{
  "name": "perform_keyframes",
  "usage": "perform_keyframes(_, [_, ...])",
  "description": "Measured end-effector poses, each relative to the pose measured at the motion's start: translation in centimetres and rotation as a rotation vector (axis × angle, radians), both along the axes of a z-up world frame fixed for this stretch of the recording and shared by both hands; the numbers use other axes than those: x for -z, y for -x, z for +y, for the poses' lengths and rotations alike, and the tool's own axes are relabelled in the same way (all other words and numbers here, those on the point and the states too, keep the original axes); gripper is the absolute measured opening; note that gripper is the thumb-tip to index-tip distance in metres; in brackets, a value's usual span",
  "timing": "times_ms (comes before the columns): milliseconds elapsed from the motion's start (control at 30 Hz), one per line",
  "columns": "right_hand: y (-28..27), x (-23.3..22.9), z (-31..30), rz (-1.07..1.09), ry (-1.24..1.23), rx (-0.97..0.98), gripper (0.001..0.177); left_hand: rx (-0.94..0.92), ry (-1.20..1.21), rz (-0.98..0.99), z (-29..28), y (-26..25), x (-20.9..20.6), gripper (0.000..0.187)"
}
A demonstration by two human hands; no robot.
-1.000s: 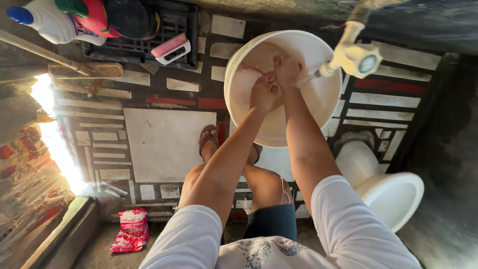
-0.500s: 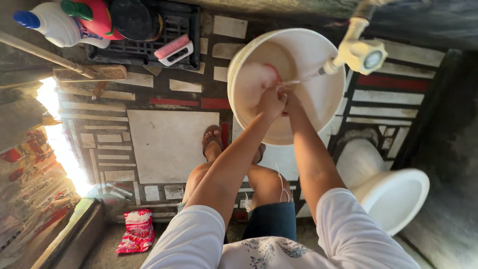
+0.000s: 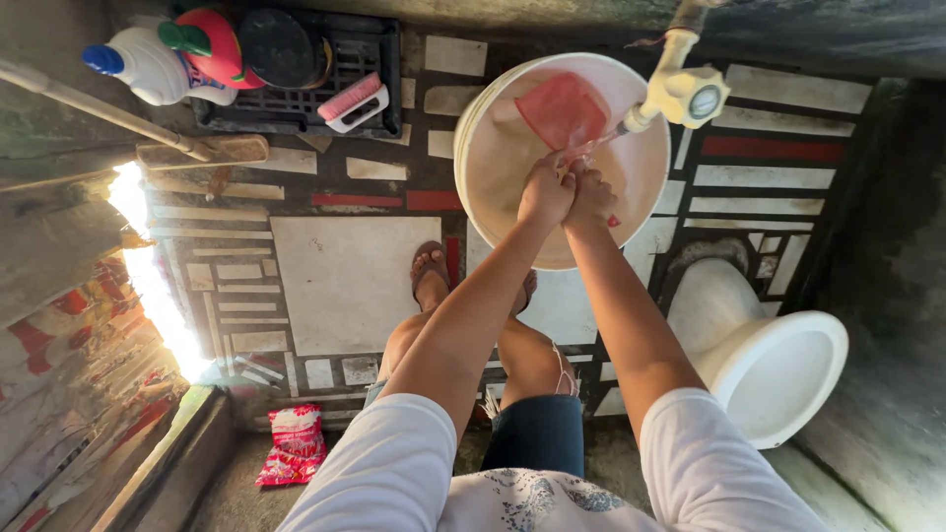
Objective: The person pours a pink powder into a bucket of water and mixes it. They then pour a blue liquid cleaner into a toilet bowl and scrub the interior with a brush. The person uses a red scoop to pour the soapy water from the bucket into the toilet bowl while continuing to scrub.
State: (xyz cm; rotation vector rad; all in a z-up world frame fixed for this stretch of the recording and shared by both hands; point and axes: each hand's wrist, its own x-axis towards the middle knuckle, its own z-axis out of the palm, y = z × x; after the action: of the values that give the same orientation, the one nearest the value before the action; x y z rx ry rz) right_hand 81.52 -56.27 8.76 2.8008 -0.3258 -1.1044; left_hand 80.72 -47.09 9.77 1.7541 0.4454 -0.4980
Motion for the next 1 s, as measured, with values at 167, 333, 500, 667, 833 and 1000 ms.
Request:
perform_keyframes(167, [-1.7, 7.5, -0.2, 0.201, 0.01, 0.084, 0.05, 0.018, -0.048, -0.029, 2.0, 0.7, 3.8, 0.049])
perform_keyframes(333, [-1.6, 12.4, 1.4, 0.232, -0.219, 0.311, 0.048, 0.01, -0.068, 0.01, 3.8, 0.8, 7.2, 0.048])
perform_keyframes(500, [1.1, 17.9, -1.2, -0.042, -0.868, 1.087, 0.034, -0.039, -0.04, 0.006, 3.7, 0.8, 9.5, 0.047])
perform_keyframes(667, [1.9, 15.0, -3.2, -0.047, -1.0, 0.818, 0.011, -0.061, 0.043, 0.089, 2.5, 2.6, 8.5, 0.043])
perform_keyframes(833, [-0.7, 2.3, -2.6, -0.138, -0.569, 0.432, 0.013, -0.06, -0.018, 0.118, 1.6, 1.7, 5.0, 0.044])
perform_keyframes(1000, [-1.8, -7.8, -2.4, -0.145, -0.174, -0.04, 0.024, -0.16, 0.017, 0.068, -1.1, 0.8, 2.0, 0.053])
